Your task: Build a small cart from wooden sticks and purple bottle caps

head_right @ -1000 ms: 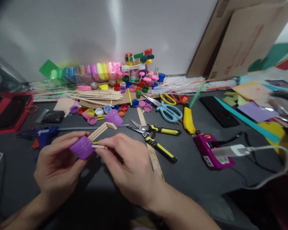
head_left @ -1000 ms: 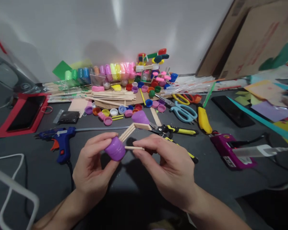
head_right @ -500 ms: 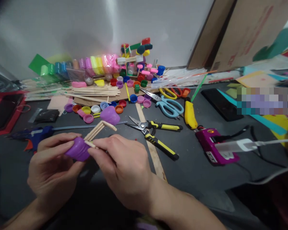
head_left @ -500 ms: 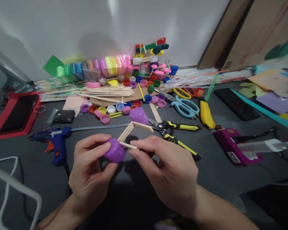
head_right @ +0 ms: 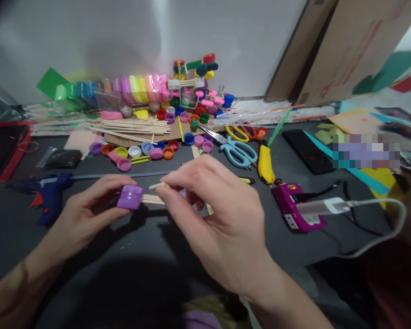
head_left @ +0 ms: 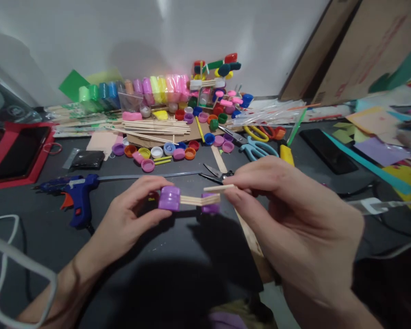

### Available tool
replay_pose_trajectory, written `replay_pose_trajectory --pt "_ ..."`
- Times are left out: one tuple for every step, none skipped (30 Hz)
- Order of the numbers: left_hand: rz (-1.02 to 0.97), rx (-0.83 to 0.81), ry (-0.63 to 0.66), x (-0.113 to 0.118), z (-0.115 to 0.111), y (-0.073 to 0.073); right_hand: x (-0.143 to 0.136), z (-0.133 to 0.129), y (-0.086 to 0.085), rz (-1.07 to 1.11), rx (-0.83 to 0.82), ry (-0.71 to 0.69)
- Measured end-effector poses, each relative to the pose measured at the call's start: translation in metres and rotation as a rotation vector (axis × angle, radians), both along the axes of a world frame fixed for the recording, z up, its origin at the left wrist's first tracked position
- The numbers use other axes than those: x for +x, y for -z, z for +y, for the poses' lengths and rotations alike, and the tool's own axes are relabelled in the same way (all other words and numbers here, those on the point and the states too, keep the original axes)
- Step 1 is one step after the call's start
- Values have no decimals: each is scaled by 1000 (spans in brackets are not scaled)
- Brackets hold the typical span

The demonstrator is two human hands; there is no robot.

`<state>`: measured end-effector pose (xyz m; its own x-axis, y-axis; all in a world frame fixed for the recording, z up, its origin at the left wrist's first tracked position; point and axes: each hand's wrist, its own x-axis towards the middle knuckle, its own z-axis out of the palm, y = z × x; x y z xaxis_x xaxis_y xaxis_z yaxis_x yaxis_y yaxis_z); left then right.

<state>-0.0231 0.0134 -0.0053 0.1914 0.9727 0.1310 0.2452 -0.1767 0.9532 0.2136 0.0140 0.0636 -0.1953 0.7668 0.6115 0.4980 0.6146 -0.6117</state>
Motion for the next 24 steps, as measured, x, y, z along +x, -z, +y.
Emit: replay_pose_trajectory --pt "-55 -115 52 -4 3 -2 5 2 -3 -24 -43 -34" --pt "-102 -225 97 -6 5 -2 9 4 -5 -48 -82 -76" --pt "-150 -312 120 -8 7 -1 12 7 -5 -74 -121 -129" --pt "-188 -374 145 -9 9 0 14 10 -3 -104 -168 -190" --pt "-212 -415 179 -8 10 2 14 14 0 -132 -211 -253" --pt "-227 -443 210 -8 11 5 13 17 6 -155 -248 -311" --pt "-235 -471 239 -7 13 7 12 21 12 -170 -270 -360" --pt "-243 -499 256 -6 14 9 9 24 20 -170 -277 -404" --pt "-252 -518 255 -6 15 11 7 26 27 -164 -279 -442" --pt "-257 -528 244 -7 16 11 4 28 34 -153 -277 -477" --pt "-257 -530 226 -8 17 11 3 29 40 -142 -274 -504" --pt "-253 -531 210 -9 18 10 2 29 45 -136 -272 -525" --pt "-244 -535 201 -10 18 9 2 29 48 -136 -264 -539" --pt "-238 -542 201 -11 18 8 2 28 51 -143 -251 -543" --pt "-237 -556 204 -11 19 7 3 26 52 -158 -238 -543" --pt "-239 -560 213 -11 19 7 4 25 53 -180 -225 -545" --pt "-244 -539 221 -10 19 7 5 23 53 -203 -214 -553" --pt "-244 -510 222 -9 19 8 6 21 54 -225 -208 -566" --pt "-249 -471 216 -7 19 9 6 20 54 -244 -205 -580" --pt "-253 -435 208 -5 19 11 6 19 54 -261 -205 -590" --pt "-252 -406 202 -3 19 13 6 18 54 -279 -210 -595" --pt "-241 -378 208 -2 19 15 6 18 55 -296 -215 -596" --pt "-213 -352 231 0 19 17 6 18 55 -313 -220 -594" --pt "-171 -320 265 1 19 17 5 18 56 -331 -226 -593"
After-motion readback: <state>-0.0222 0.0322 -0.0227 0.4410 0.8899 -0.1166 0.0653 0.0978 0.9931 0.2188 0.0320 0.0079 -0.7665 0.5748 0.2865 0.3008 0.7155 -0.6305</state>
